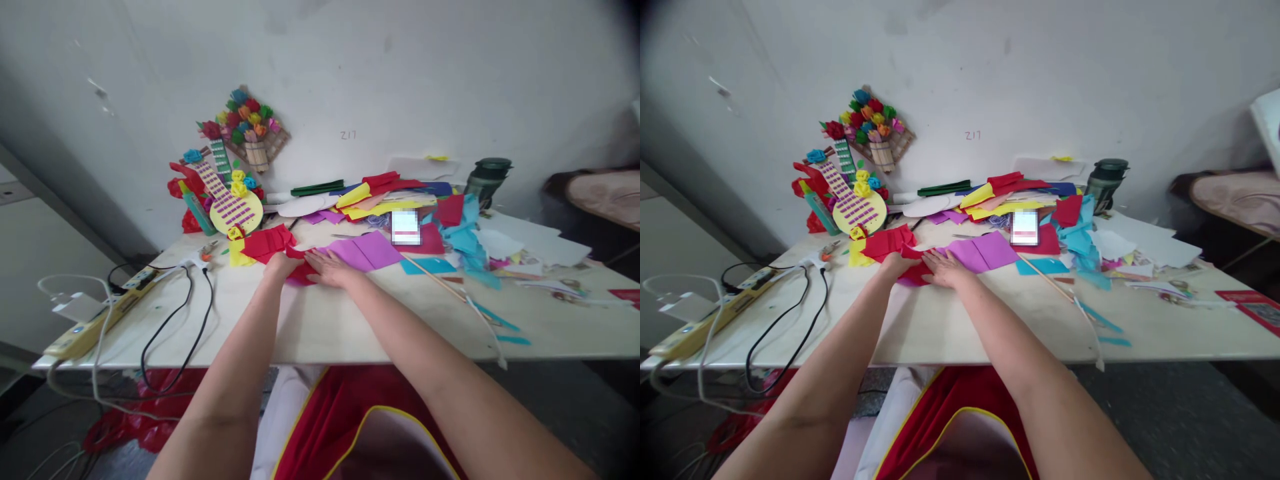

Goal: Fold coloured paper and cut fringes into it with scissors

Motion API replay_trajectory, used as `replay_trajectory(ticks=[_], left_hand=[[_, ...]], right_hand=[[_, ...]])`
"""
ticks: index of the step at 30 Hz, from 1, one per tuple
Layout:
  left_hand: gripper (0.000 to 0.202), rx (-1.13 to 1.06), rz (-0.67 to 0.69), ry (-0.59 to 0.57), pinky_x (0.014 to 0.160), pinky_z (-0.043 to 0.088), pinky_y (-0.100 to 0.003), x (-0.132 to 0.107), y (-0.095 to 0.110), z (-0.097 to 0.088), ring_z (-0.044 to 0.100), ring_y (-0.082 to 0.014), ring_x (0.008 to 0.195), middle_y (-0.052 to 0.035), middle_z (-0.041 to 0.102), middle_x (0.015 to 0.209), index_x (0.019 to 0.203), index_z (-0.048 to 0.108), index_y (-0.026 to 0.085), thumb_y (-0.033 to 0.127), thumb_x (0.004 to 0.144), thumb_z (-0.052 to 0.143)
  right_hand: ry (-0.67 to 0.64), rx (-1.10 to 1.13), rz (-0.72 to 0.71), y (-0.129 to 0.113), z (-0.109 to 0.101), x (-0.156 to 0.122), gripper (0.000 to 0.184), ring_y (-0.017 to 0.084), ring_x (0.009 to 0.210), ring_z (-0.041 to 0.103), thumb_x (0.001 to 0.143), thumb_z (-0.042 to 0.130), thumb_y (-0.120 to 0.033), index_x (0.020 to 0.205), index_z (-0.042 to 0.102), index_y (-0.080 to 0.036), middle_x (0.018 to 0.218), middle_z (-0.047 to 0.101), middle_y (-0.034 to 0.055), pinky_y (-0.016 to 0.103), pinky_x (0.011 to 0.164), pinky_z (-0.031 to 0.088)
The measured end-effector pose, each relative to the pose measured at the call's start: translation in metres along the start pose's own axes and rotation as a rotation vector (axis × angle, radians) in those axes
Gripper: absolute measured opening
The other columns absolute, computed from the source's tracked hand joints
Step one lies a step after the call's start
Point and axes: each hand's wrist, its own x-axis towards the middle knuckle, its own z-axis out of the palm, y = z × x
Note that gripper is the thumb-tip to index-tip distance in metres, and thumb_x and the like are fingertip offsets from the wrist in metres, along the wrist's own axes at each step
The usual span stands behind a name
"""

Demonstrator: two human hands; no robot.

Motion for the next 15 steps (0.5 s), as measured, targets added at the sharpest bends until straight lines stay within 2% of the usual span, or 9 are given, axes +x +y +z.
replay_trajectory(ticks=[2,7,12,15], left_hand=[[0.043,0.055,-0.035,0.014,0.079,0.044,-0.040,-0.008,0.004,0.003,0.058,-0.0357,0.101,-0.0199,0.064,0.107,0.088,0.063,0.016,0.044,0.056,0.070],[0.037,0.045,0.008,0.082,0.083,0.042,-0.044,-0.016,0.010,0.008,0.056,-0.0381,0.106,-0.0207,0.063,0.110,0.090,0.064,0.017,0.038,0.060,0.067],[0.038,0.035,-0.012,0.014,0.080,0.045,-0.042,-0.009,0.013,0.003,0.058,-0.0373,0.103,-0.0223,0.063,0.107,0.091,0.064,0.012,0.029,0.058,0.071],[0.032,-0.095,-0.030,-0.051,0.081,0.046,-0.038,-0.007,0.011,-0.005,0.060,-0.0331,0.098,-0.0202,0.065,0.104,0.086,0.064,0.011,0.025,0.058,0.072]], right_hand=[[0.007,0.013,-0.005,0.001,0.001,0.000,0.073,0.019,0.140,-0.005,0.087,0.024,-0.055,0.147,0.008,-0.017,0.153,0.004,0.0032,0.043,0.112,-0.001],[0.012,0.027,-0.017,0.002,0.002,0.000,0.072,0.019,0.140,-0.004,0.087,0.025,-0.054,0.147,0.007,-0.018,0.153,0.004,0.0020,0.044,0.111,-0.002],[0.004,0.031,-0.016,0.001,0.000,0.000,0.073,0.019,0.140,-0.005,0.086,0.026,-0.053,0.146,0.009,-0.014,0.153,0.004,0.0036,0.045,0.111,-0.001],[-0.009,0.008,-0.018,-0.001,-0.002,-0.002,0.073,0.019,0.140,-0.005,0.087,0.025,-0.053,0.146,0.010,-0.014,0.153,0.005,0.0034,0.044,0.111,-0.001]])
